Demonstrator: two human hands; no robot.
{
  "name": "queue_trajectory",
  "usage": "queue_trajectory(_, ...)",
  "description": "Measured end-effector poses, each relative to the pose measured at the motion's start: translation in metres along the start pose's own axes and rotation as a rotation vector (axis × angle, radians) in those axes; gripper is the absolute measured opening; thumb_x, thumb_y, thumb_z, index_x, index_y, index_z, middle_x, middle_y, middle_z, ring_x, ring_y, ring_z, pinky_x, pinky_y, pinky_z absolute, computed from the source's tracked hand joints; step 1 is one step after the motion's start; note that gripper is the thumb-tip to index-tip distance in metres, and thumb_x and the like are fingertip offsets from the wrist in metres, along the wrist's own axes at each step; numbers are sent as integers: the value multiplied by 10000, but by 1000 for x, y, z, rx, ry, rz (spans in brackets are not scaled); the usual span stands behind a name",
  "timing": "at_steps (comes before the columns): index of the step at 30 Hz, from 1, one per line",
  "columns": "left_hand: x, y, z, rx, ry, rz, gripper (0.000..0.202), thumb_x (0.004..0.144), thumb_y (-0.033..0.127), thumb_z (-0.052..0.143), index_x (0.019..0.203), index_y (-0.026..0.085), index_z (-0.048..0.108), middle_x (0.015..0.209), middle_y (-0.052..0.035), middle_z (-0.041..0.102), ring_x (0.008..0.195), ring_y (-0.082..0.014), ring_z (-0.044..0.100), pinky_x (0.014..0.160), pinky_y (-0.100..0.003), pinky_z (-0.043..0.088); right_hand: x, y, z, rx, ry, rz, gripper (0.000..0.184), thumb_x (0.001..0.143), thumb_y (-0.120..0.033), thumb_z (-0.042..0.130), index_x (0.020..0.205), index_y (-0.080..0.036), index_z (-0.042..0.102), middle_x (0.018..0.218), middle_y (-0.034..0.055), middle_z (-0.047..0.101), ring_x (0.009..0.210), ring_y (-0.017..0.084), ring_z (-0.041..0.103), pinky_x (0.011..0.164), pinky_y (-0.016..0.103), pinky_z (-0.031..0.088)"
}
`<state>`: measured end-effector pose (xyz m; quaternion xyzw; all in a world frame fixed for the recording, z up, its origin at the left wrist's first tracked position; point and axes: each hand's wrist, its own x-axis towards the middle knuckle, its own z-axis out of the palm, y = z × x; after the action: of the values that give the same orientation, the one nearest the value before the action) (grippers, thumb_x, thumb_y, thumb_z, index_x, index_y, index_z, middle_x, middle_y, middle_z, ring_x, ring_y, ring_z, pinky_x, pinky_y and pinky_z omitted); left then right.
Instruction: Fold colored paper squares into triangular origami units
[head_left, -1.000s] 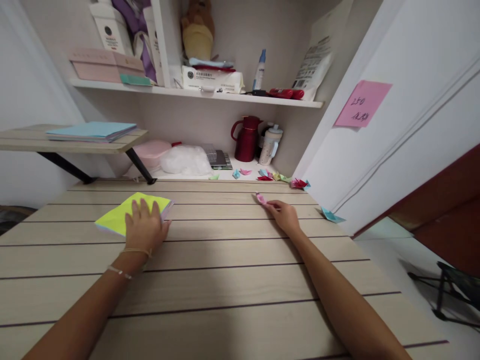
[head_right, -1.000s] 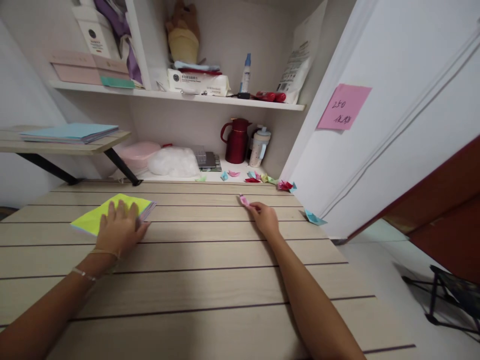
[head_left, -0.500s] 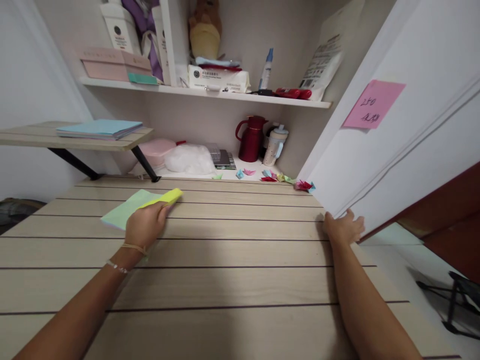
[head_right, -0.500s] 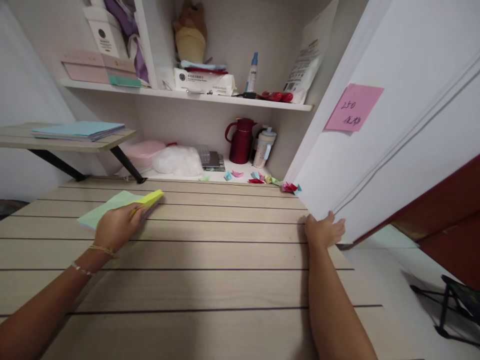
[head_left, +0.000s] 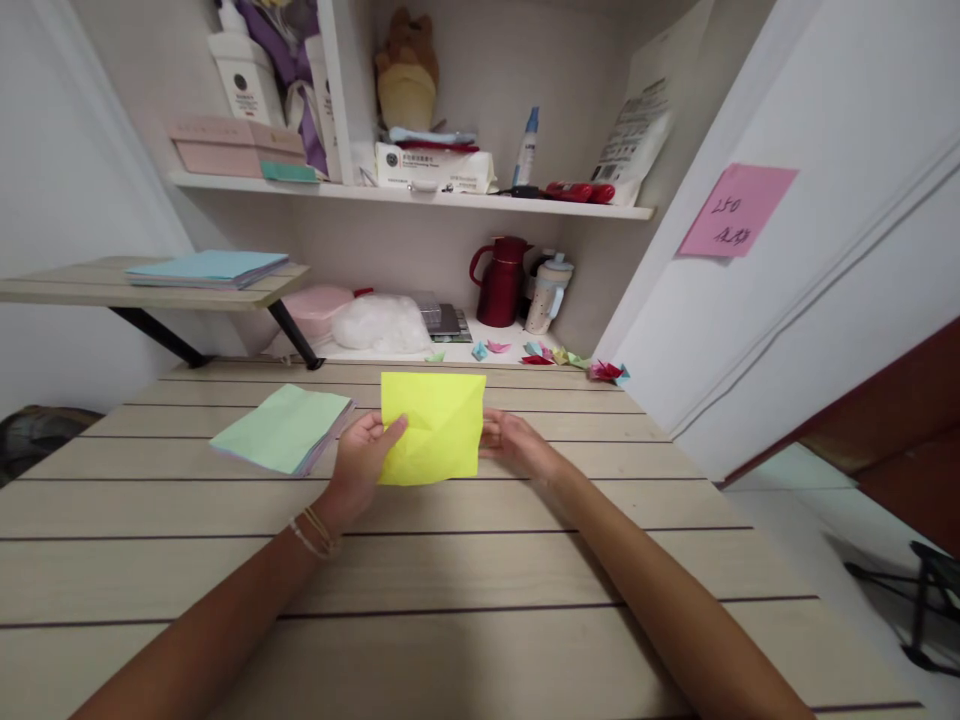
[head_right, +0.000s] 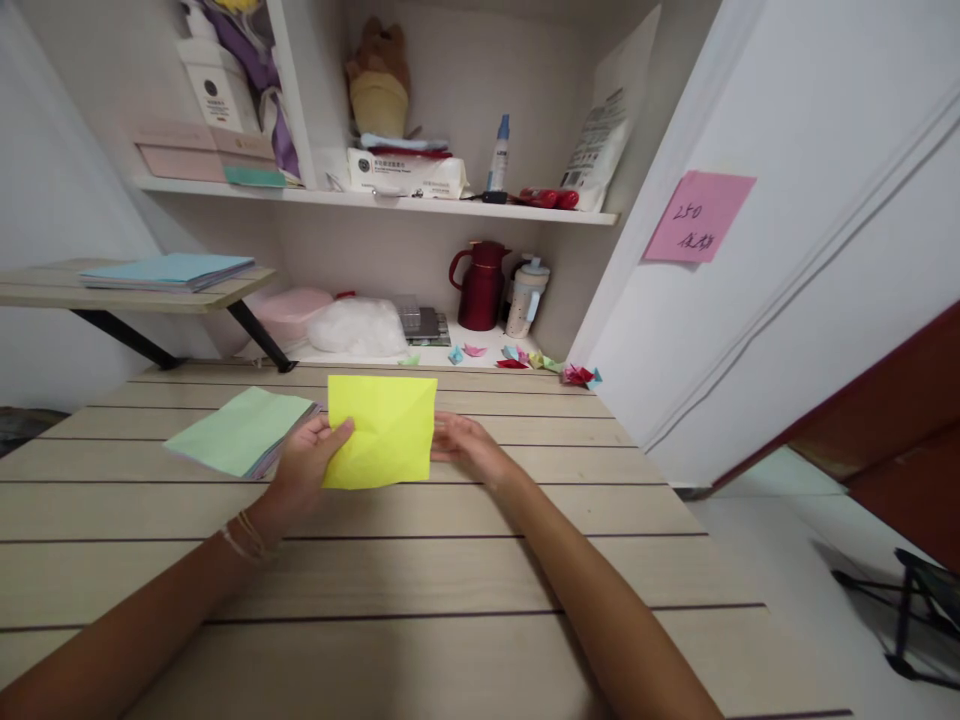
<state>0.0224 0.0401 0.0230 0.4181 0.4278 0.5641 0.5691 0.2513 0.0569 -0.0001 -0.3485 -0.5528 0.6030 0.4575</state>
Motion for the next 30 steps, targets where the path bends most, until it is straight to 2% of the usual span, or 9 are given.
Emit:
queue_trajectory(4,7,-14,-5,121,-33,12,308,612,381,712,774,151,585,678,-27,701,606,-182,655,567,-273,516,-6,12,25,41,79,0,404,628,-439,708,926,-170,664,811,56,704,695,181,655,664,315,523)
queue_trajectory(7,14,-20,-15,250,-96,13,275,616,377,713,723,156,591,641,-21,689,555,-158,631,495,-227,479,-7,21,21,59,204,18,361,623,-430,712,864,-165,663,692,29,697,620,181,644,606,314,516)
queue_trajectory(10,20,-22,-23,210,-179,-58,284,654,361,685,837,163,594,634,-6,680,504,-142,607,466,-218,456,-4,29,13,107,270,30,373,612,-414,719,901,-189,649,643,7,688,574,179,635,548,301,502)
queue_trajectory(12,22,-22,-26,125,-201,-90,289,655,314,685,885,166,592,669,-4,680,529,-135,608,487,-214,457,-3,31,9,139,277,23,359,613,-375,718,918,-198,648,674,11,694,567,174,633,538,291,497)
queue_trajectory(15,22,-22,-28,15,-239,-106,162,661,250,658,797,167,627,674,-12,668,599,-135,614,538,-210,464,-3,30,5,163,265,3,202,653,-304,664,823,-194,674,701,20,693,579,158,624,535,266,487)
queue_trajectory(19,22,-24,-30,-72,-315,-145,147,704,265,579,725,137,647,666,-42,657,631,-163,617,587,-255,482,-6,29,2,190,157,-5,137,672,-208,581,727,-179,703,708,29,691,636,144,617,581,245,482)
queue_trajectory(22,23,-25,-30,-92,-274,-88,168,722,260,584,792,122,648,768,-46,661,689,-156,612,611,-236,479,-8,30,3,163,76,-15,215,694,-216,542,801,-160,720,737,51,691,671,154,617,621,268,485)
queue_trajectory(25,23,-23,-29,-73,-233,-29,263,744,254,595,985,152,611,922,-46,651,786,-153,609,647,-220,481,-9,31,6,95,21,-17,286,718,-228,532,939,-161,701,742,51,684,636,142,600,607,274,477)
queue_trajectory(30,20,-20,-26,-86,-305,-60,518,756,265,604,1239,245,418,1165,-87,574,906,-205,629,793,-346,485,-11,28,10,6,4,-76,471,751,-220,529,1222,-197,529,831,59,692,737,148,602,681,286,461)
